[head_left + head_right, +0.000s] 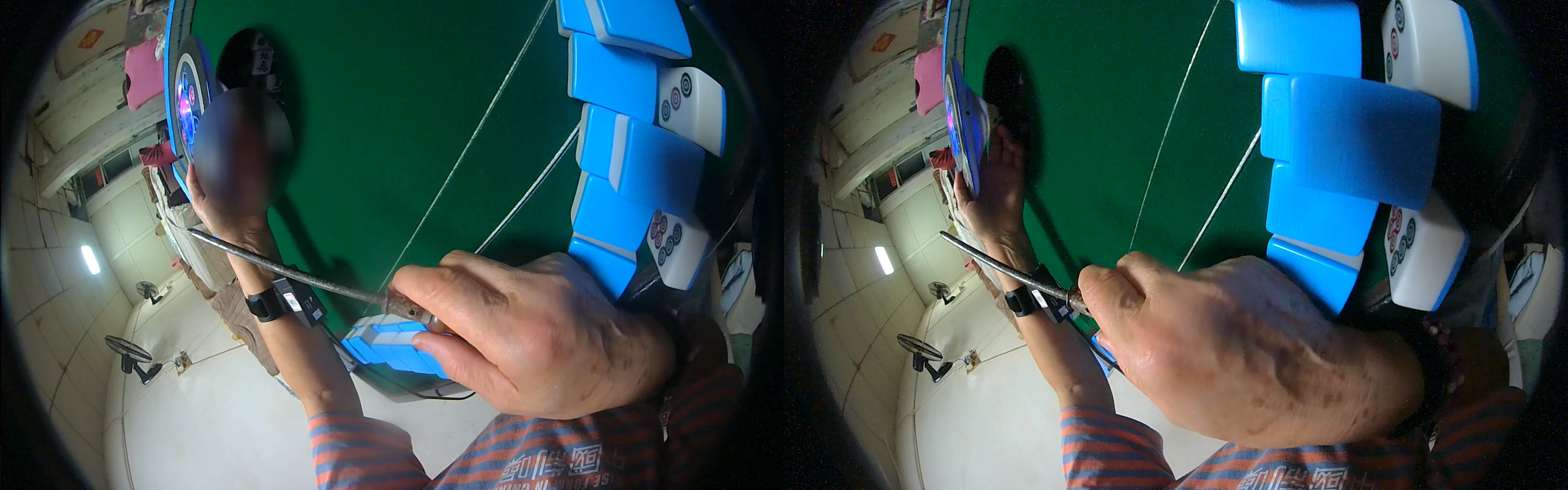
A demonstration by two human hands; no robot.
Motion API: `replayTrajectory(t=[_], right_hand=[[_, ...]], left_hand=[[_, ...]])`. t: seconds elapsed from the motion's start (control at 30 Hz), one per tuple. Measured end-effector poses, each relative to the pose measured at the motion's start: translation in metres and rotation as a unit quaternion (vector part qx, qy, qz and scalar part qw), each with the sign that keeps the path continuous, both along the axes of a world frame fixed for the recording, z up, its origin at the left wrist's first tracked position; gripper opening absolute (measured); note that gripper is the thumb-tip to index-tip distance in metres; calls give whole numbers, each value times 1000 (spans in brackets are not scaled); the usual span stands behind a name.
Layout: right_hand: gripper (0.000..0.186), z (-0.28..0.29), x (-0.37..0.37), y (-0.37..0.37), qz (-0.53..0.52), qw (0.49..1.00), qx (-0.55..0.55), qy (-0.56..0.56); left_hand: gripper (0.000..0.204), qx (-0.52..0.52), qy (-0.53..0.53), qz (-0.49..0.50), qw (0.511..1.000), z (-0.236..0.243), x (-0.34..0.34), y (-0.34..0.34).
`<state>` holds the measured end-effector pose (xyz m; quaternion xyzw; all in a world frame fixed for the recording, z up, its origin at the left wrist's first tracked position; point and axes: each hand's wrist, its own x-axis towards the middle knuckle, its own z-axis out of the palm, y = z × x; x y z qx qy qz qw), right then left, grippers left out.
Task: The person uses a screwdriver to tighten a screw on the underside of a mahjong table central disk, then places the disk back onto the table.
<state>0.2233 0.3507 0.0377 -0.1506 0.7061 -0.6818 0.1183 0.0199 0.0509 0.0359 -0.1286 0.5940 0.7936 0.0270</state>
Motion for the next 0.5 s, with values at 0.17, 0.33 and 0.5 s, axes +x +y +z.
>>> replayTrajectory(t=[0.17, 0.33, 0.5], right_hand=[[43, 0, 1, -3, -6, 1000, -6, 0], [44, -1, 2, -4, -6, 1000, -2, -4], [43, 0, 2, -4, -2, 1000, 15, -5]], left_hand=[[58, 4, -3, -34, 999, -1, -3, -9], [59, -2, -4, -20, 1000, -2, -3, -10], [62, -3, 7, -17, 1000, -6, -8, -20]])
